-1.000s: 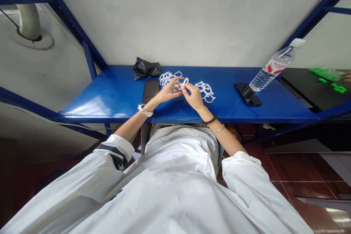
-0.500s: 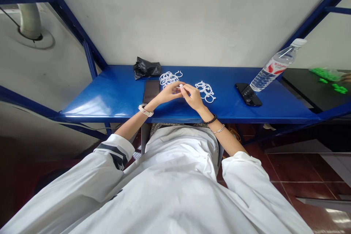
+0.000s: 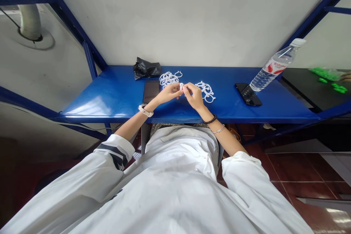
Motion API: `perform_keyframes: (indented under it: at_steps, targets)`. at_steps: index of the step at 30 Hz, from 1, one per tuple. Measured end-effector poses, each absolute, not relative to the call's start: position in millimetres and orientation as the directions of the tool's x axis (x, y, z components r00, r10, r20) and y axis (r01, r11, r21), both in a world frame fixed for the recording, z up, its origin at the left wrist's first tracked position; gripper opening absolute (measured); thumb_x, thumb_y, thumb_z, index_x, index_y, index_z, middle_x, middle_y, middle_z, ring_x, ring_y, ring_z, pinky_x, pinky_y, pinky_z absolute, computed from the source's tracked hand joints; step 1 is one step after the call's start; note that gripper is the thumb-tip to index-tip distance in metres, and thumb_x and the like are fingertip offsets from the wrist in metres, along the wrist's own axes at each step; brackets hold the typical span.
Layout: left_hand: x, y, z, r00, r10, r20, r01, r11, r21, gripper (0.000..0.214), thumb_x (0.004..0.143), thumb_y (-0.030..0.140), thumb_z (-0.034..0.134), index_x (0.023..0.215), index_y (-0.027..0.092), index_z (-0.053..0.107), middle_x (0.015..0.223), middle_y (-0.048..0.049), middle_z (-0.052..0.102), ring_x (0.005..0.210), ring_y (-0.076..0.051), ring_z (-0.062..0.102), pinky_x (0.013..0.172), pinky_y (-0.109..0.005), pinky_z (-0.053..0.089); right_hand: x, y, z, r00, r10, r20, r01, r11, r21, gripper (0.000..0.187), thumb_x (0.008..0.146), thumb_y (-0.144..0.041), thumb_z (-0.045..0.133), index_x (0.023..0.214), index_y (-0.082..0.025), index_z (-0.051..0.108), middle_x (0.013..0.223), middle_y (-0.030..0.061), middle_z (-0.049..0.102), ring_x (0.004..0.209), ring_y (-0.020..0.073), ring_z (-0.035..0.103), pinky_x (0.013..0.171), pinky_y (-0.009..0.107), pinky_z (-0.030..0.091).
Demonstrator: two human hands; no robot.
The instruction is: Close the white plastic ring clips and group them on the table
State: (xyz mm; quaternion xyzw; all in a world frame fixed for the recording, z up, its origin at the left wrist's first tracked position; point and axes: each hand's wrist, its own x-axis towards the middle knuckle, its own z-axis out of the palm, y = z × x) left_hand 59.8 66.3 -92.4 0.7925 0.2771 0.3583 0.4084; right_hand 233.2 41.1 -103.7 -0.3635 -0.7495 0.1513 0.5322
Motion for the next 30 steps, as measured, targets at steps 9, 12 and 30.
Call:
perform_keyframes:
  at_steps: [9, 12, 30]
  targets:
    - [60.3, 61.2, -88.2, 0.566, 0.746, 0.351, 0.159, -0.516, 0.841, 0.034, 0.085, 0.045, 0.065, 0.08, 0.017, 0.048, 0.062, 0.0052, 0.046, 0.051, -0.007, 0.048, 0.05, -0.021, 0.035, 234.8, 44.8, -108.3, -0.096, 0.761, 0.642, 0.334, 0.632, -0.699, 0.028, 0.093, -0.052, 0.057, 0.091, -0.023, 0.059, 0.079, 0.0017, 0.067, 0.062, 0.017, 0.063, 0.058, 0.032, 0.05]
    - [60.1, 60.4, -87.2, 0.564, 0.75, 0.346, 0.165, -0.512, 0.843, 0.032, 0.085, 0.042, 0.066, 0.077, 0.017, 0.047, 0.062, 0.0055, 0.044, 0.051, -0.007, 0.047, 0.05, -0.02, 0.035, 235.0, 45.9, -109.7, -0.114, 0.759, 0.641, 0.319, 0.639, -0.7, 0.028, 0.094, -0.051, 0.056, 0.091, -0.024, 0.06, 0.079, 0.0014, 0.066, 0.063, 0.0171, 0.063, 0.06, 0.032, 0.051]
    - [59.6, 63.3, -90.3, 0.614, 0.728, 0.306, 0.22, -0.53, 0.819, 0.024, 0.084, 0.038, 0.062, 0.083, 0.016, 0.053, 0.065, 0.0031, 0.057, 0.056, -0.01, 0.058, 0.055, -0.02, 0.043, 234.6, 44.2, -107.7, -0.147, 0.771, 0.619, 0.328, 0.629, -0.705, 0.029, 0.091, -0.051, 0.059, 0.085, -0.023, 0.057, 0.073, 0.0005, 0.063, 0.063, 0.0161, 0.061, 0.06, 0.031, 0.053]
